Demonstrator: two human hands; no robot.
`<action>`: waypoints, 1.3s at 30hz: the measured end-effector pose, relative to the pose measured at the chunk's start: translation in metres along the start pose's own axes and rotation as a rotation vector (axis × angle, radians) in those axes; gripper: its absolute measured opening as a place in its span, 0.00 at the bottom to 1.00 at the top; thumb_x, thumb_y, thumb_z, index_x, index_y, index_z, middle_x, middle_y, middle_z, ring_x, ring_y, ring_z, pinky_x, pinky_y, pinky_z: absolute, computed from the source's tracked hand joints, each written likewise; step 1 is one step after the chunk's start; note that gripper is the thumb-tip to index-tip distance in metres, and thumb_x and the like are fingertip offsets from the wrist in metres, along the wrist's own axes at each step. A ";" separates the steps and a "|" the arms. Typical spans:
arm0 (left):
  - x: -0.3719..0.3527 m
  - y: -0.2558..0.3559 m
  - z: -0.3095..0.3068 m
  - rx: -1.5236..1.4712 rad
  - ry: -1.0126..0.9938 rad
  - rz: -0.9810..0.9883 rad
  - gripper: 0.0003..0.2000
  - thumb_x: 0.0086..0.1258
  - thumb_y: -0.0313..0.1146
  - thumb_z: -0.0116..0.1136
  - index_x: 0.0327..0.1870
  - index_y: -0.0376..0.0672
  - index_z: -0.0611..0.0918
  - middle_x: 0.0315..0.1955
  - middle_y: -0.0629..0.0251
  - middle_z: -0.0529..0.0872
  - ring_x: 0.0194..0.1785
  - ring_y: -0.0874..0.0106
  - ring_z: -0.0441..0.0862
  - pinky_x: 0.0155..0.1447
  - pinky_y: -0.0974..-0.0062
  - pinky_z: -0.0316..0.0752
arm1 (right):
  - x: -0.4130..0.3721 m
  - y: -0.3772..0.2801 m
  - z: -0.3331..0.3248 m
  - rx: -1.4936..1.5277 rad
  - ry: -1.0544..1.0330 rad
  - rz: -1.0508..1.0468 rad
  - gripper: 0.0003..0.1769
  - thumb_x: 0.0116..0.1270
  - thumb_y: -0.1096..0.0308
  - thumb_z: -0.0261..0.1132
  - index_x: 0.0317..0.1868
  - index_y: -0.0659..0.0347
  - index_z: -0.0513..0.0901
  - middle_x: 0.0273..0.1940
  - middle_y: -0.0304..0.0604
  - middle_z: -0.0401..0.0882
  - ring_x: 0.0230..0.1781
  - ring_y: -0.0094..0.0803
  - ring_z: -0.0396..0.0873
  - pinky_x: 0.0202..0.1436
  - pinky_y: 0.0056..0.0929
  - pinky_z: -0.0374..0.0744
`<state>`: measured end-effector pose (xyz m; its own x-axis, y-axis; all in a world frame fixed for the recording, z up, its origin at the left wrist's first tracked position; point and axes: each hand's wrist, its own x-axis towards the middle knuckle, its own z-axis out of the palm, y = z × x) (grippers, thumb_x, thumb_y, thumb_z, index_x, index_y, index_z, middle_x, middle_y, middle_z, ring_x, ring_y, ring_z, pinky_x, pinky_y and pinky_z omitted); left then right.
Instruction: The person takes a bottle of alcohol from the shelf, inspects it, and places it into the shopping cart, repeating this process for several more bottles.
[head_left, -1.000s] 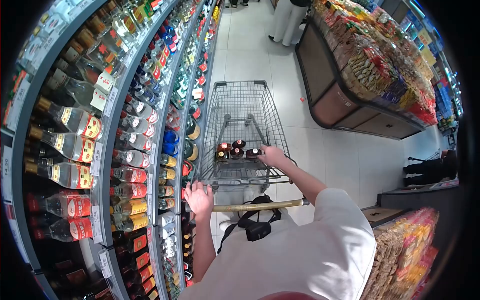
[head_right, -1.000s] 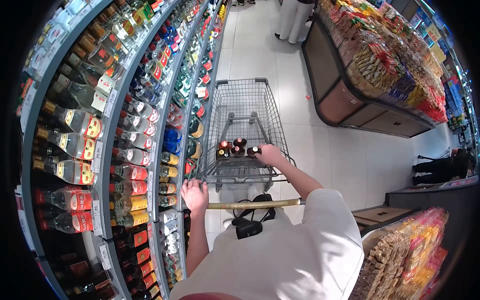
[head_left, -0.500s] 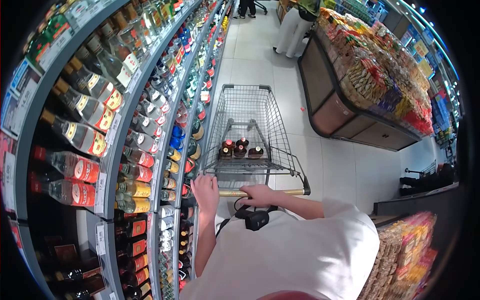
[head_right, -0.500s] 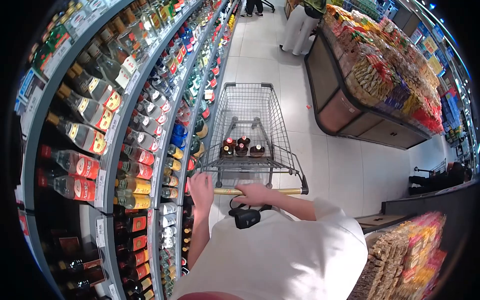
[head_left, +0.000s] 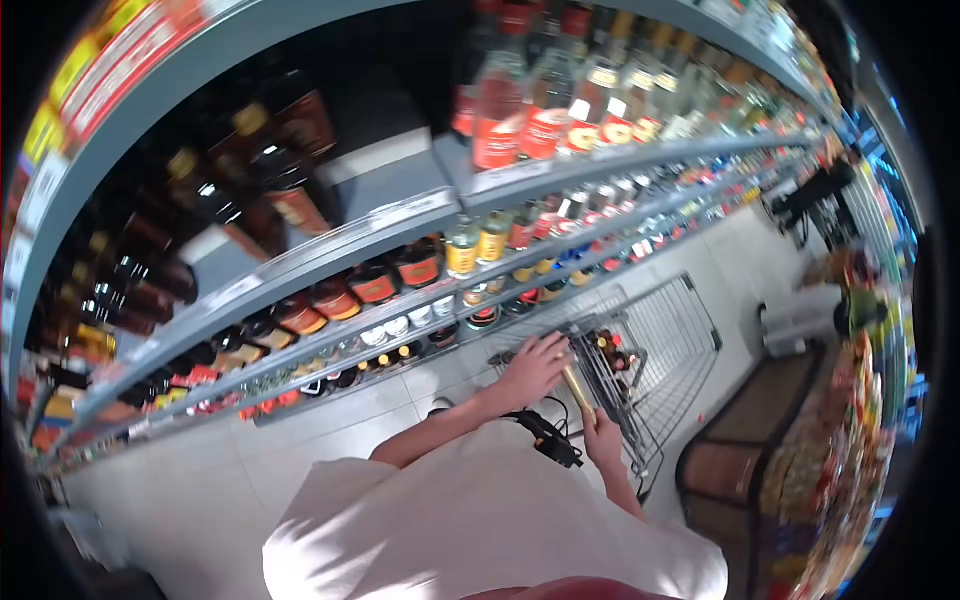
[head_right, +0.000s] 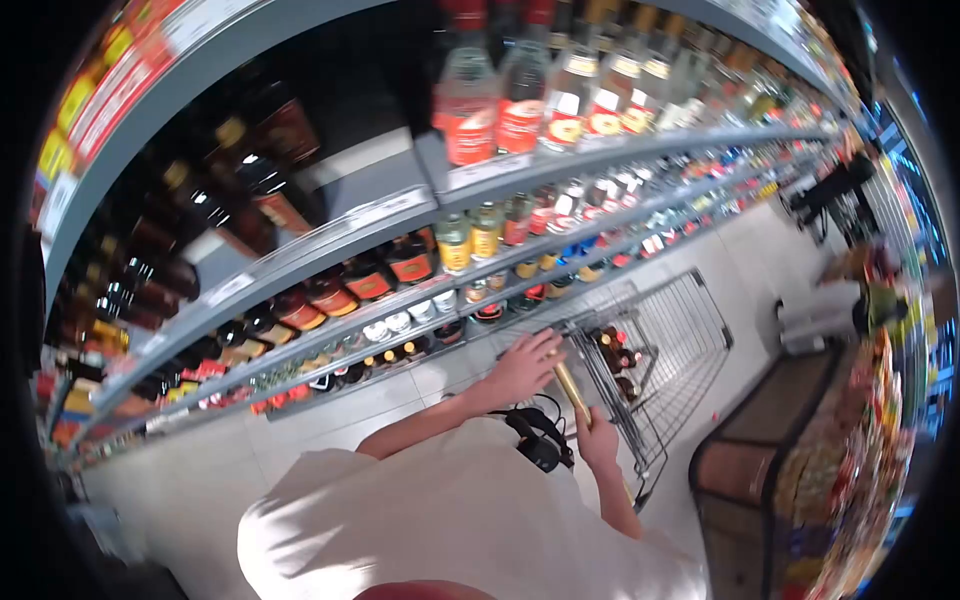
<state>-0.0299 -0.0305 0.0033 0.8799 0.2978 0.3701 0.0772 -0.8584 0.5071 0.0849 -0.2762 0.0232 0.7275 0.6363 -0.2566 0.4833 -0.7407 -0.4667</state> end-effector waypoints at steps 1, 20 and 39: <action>-0.006 -0.003 -0.004 0.019 -0.022 0.039 0.24 0.75 0.39 0.64 0.71 0.46 0.81 0.77 0.57 0.74 0.84 0.55 0.63 0.81 0.41 0.62 | -0.003 -0.009 -0.003 -0.029 -0.011 0.042 0.27 0.81 0.42 0.60 0.41 0.60 0.82 0.28 0.59 0.84 0.33 0.62 0.86 0.36 0.57 0.77; -0.044 -0.035 -0.044 -0.110 -0.059 0.143 0.26 0.73 0.31 0.63 0.73 0.44 0.78 0.76 0.61 0.75 0.85 0.57 0.63 0.81 0.51 0.66 | -0.023 -0.041 0.029 -0.050 0.063 -0.086 0.26 0.82 0.46 0.62 0.35 0.63 0.77 0.23 0.61 0.80 0.28 0.67 0.82 0.30 0.60 0.73; 0.026 -0.010 -0.145 -0.208 -0.005 0.107 0.24 0.74 0.32 0.65 0.70 0.37 0.80 0.70 0.50 0.81 0.79 0.51 0.72 0.81 0.56 0.70 | -0.020 -0.039 0.028 -0.120 0.106 -0.054 0.26 0.82 0.44 0.61 0.36 0.60 0.76 0.23 0.58 0.80 0.28 0.65 0.82 0.32 0.60 0.74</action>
<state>-0.0755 0.0459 0.1208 0.8804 0.2068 0.4268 -0.1149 -0.7801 0.6151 0.0376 -0.2535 0.0226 0.7431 0.6544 -0.1400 0.5734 -0.7305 -0.3709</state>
